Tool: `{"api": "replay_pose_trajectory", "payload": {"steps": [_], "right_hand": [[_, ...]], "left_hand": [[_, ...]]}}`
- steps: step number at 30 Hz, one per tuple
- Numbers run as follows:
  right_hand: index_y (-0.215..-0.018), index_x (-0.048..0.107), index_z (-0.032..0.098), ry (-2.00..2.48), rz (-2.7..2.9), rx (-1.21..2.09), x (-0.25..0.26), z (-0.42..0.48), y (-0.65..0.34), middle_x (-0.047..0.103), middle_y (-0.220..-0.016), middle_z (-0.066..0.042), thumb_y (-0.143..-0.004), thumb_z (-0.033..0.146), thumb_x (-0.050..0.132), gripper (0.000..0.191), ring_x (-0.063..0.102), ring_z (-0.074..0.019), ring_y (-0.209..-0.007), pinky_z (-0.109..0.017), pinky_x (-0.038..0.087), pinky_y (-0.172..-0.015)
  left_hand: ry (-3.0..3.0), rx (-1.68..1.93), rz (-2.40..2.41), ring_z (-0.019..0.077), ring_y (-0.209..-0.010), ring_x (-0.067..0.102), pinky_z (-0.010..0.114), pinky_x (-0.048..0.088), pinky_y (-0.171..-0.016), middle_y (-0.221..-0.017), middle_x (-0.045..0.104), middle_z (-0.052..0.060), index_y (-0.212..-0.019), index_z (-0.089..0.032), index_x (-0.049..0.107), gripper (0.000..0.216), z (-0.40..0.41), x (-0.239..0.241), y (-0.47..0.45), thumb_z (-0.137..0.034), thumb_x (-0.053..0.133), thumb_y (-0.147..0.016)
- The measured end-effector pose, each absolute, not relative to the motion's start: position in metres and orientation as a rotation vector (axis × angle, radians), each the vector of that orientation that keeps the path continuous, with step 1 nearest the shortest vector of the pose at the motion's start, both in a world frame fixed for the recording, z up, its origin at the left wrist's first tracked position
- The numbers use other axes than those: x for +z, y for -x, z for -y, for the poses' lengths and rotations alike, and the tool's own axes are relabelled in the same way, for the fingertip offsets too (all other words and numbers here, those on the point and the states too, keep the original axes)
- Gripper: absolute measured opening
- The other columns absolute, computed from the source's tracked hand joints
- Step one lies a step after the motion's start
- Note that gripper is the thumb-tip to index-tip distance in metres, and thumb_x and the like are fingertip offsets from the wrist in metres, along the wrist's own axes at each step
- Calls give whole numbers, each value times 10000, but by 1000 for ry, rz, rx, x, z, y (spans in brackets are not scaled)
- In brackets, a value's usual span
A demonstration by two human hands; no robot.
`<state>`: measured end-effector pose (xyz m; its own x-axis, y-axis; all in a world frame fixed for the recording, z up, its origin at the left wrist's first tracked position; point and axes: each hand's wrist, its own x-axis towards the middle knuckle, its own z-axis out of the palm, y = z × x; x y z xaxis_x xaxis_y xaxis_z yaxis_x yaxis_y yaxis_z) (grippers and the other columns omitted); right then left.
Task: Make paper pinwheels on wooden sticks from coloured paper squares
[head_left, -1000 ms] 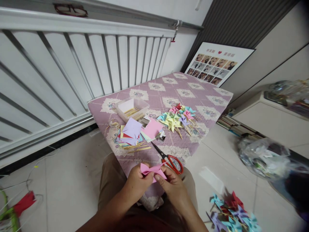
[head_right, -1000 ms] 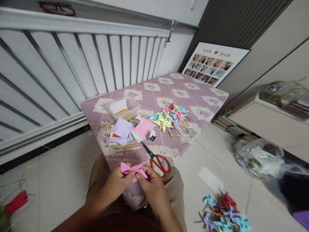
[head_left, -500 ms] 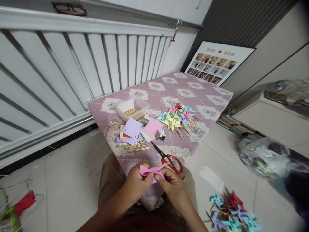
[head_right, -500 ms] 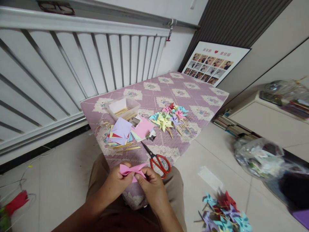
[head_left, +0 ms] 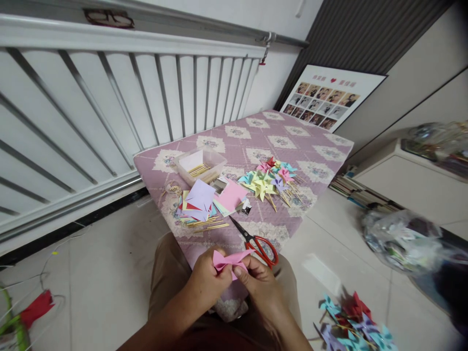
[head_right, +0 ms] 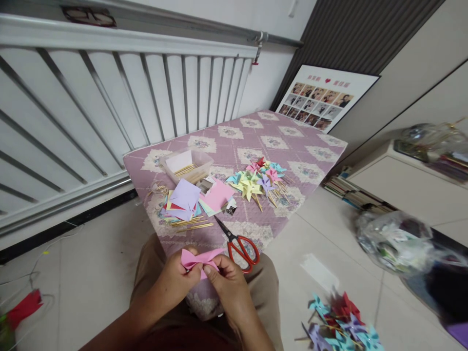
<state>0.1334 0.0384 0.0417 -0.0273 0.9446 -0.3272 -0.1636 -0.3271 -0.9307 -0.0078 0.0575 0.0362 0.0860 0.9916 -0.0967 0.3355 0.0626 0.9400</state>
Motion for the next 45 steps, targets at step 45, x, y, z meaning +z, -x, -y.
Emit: {"api": "replay_pose_trajectory", "payload": {"steps": [45], "right_hand": [[-796, 652, 199, 1358, 846, 1577, -7, -57, -128, 588, -678, 18, -785, 530, 648, 331, 511, -145, -621, -250, 429, -609]], "left_hand": [[-776, 891, -1274, 130, -588, 464, 246, 353, -564, -627, 561, -7, -711, -141, 586, 149, -66, -24, 32, -265, 643, -650]]}}
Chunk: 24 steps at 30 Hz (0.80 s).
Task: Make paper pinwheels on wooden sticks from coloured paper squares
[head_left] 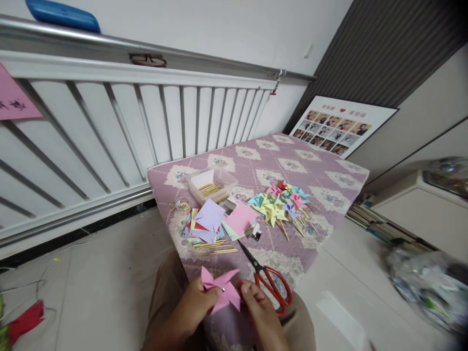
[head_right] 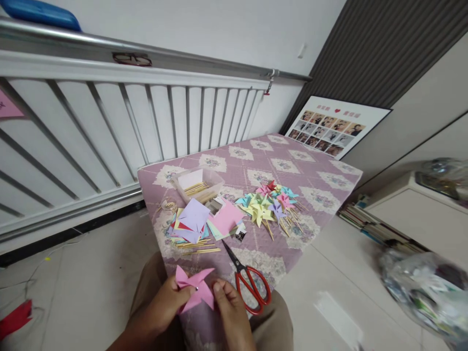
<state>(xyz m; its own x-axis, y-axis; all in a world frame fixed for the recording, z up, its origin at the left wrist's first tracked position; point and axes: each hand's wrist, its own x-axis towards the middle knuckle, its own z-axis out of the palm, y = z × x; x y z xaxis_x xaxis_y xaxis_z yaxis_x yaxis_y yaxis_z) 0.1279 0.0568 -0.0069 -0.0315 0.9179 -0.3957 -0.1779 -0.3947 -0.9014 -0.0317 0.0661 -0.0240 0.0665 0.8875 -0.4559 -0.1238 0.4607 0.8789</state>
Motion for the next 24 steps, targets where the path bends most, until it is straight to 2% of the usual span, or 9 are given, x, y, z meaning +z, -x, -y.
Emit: {"api": "replay_pose_trajectory", "payload": {"steps": [4, 9, 15, 19, 24], "right_hand": [[-854, 660, 176, 1566, 1187, 1224, -15, -74, -136, 617, -679, -10, -815, 456, 583, 293, 561, -175, -606, -281, 463, -580], [-815, 661, 173, 1617, 1462, 1033, -25, -104, -132, 685, -773, -66, -808, 357, 557, 212, 638, -237, -730, -341, 500, -683], [-722, 621, 201, 1554, 1834, 793, -38, -145, -116, 642, -738, -53, -799, 213, 521, 127, 604, -220, -705, -324, 473, -668], [-680, 622, 204, 1465, 2124, 658, -41, -167, -106, 642, -733, -58, -758, 121, 542, 139, 585, -226, -752, -334, 453, -714], [-711, 673, 197, 1394, 2446, 549, -34, -180, -89, 669, -803, -64, -792, 137, 606, 121, 580, -214, -810, -325, 425, -783]], "left_hand": [[-588, 1045, -1092, 131, -605, 473, 255, 365, -601, -640, 559, -11, -706, -148, 571, 206, -69, -50, 40, -304, 682, -627], [-694, 911, -1117, 110, -563, 432, 241, 319, -559, -589, 523, -30, -691, -137, 561, 162, -67, -65, 42, -256, 657, -637], [-792, 910, -1183, 121, -616, 466, 239, 351, -585, -657, 568, -14, -719, -143, 591, 73, -68, -60, 43, -192, 602, -666], [-842, 896, -1194, 111, -593, 436, 233, 337, -563, -614, 512, -31, -670, -160, 548, 42, -68, -58, 46, -170, 588, -663], [-842, 880, -1210, 106, -591, 404, 240, 327, -568, -610, 465, -40, -648, -175, 495, 99, -70, -61, 48, -176, 594, -650]]}}
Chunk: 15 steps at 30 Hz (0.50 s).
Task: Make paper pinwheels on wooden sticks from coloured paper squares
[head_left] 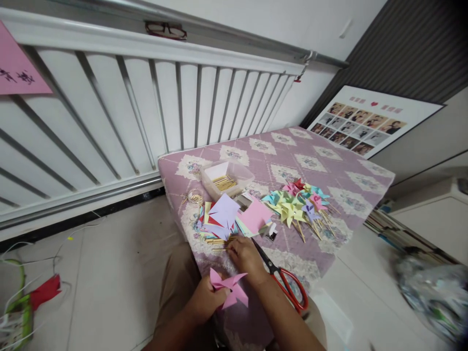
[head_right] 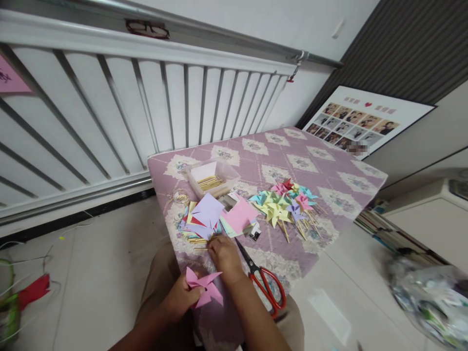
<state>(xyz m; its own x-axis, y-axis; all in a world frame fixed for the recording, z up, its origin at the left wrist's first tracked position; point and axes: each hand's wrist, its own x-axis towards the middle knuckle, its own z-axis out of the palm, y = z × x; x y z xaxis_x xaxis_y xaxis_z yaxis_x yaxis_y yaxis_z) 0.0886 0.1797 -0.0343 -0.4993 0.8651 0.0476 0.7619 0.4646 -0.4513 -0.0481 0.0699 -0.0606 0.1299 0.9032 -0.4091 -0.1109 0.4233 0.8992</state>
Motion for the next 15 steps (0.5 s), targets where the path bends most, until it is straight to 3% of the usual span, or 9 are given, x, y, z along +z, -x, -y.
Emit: {"api": "replay_pose_trajectory", "payload": {"steps": [9, 15], "right_hand": [[-819, 705, 181, 1493, 2721, 387, -23, -181, -67, 691, -1022, -120, -868, 131, 538, 181, 562, -265, -971, -373, 384, -817], [-780, 679, 186, 1432, 2624, 509, -20, -180, -69, 690, -984, -116, -845, 136, 554, 149, 559, -269, -983, -382, 387, -867]], "left_hand": [[-860, 861, -1202, 112, -580, 399, 252, 314, -553, -602, 466, -35, -643, -184, 482, 124, -70, -67, 46, -195, 604, -666], [-845, 885, -1217, 116, -594, 411, 250, 324, -570, -613, 473, -36, -645, -188, 499, 135, -69, -61, 45, -192, 634, -645]]}}
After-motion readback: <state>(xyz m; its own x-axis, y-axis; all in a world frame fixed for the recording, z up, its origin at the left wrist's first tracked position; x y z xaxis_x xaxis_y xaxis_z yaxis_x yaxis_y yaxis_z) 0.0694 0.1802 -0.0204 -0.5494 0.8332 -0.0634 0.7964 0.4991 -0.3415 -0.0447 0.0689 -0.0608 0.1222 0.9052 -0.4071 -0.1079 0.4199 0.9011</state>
